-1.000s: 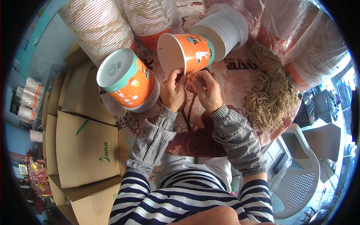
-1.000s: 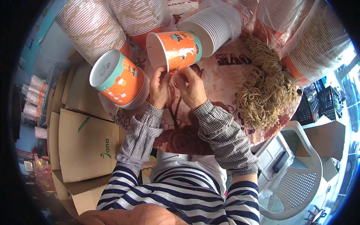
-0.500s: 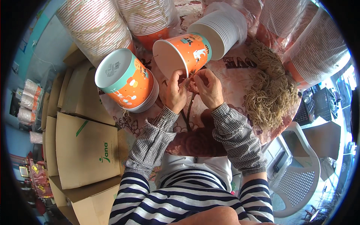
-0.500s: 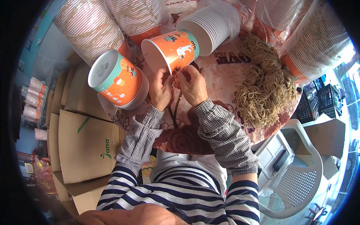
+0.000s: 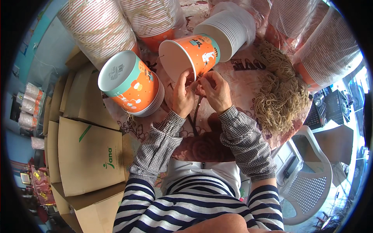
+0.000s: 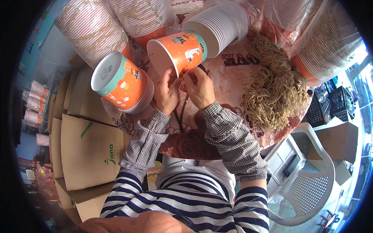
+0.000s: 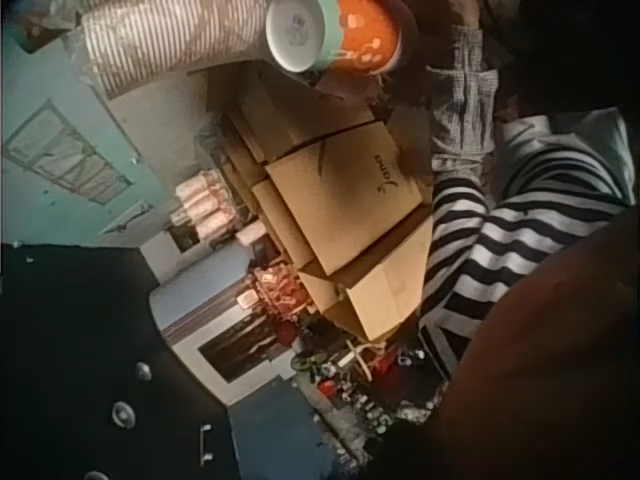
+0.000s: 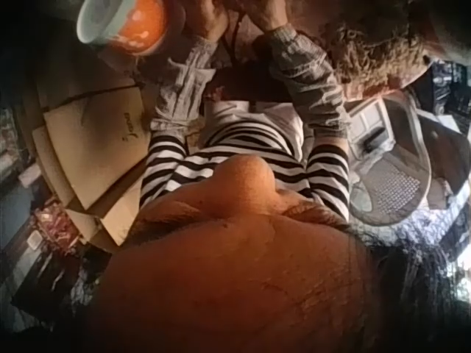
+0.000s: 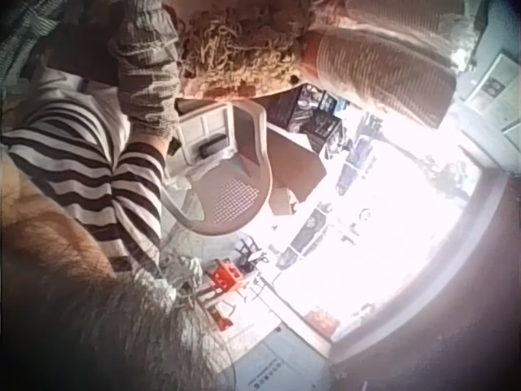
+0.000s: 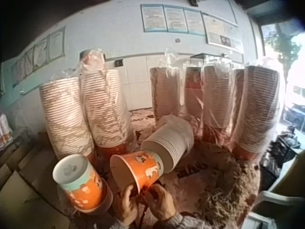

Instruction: Attaching thin string handles to paper soup/noodle buckets.

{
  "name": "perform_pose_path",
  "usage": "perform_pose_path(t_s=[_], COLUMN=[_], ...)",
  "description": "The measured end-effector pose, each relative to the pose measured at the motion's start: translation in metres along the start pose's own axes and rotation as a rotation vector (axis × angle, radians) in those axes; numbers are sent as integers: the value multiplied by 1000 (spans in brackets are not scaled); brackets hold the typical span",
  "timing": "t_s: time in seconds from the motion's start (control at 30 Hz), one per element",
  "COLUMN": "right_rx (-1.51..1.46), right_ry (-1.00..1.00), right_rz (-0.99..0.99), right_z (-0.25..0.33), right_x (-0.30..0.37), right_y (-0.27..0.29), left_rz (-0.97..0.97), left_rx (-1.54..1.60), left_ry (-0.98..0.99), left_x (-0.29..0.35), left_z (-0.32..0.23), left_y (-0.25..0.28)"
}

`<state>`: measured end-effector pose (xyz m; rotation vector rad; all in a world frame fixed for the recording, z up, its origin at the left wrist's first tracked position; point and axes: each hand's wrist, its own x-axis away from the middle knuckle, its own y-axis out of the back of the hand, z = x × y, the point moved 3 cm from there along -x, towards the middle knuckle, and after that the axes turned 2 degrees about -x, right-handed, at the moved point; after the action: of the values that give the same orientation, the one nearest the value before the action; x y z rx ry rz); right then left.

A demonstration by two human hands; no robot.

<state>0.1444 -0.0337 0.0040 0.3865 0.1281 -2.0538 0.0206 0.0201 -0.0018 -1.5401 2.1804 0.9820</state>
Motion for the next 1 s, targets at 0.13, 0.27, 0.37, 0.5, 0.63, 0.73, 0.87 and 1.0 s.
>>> perform_pose_path(t_s=[0.13,0.27,0.37,0.5,0.63,0.73,0.87,1.0], right_rx=[30,66,73,96,103,104,114,124], right_ry=[22,25,-4,-19,-4,-22,-10,-16], right_rz=[0,9,15,19,13,28,37,50], right_z=[1,6,5,5,0,-3,-6,-5], right_x=[-1,1,0,0,0,-2,-3,-3], right_y=[0,1,0,1,2,0,2,0], left_rz=[-3,-17,0,-37,-26,-34,-40,-14], left_rx=[-17,37,59,96,132,93,170,145], left_ry=[-55,-99,-80,37,134,166,147,112], left_x=[-1,0,0,-2,-1,-2,-4,-3], left_z=[2,9,8,-3,2,15,18,22], left_y=[-1,-6,-5,-2,-3,0,-3,-5])
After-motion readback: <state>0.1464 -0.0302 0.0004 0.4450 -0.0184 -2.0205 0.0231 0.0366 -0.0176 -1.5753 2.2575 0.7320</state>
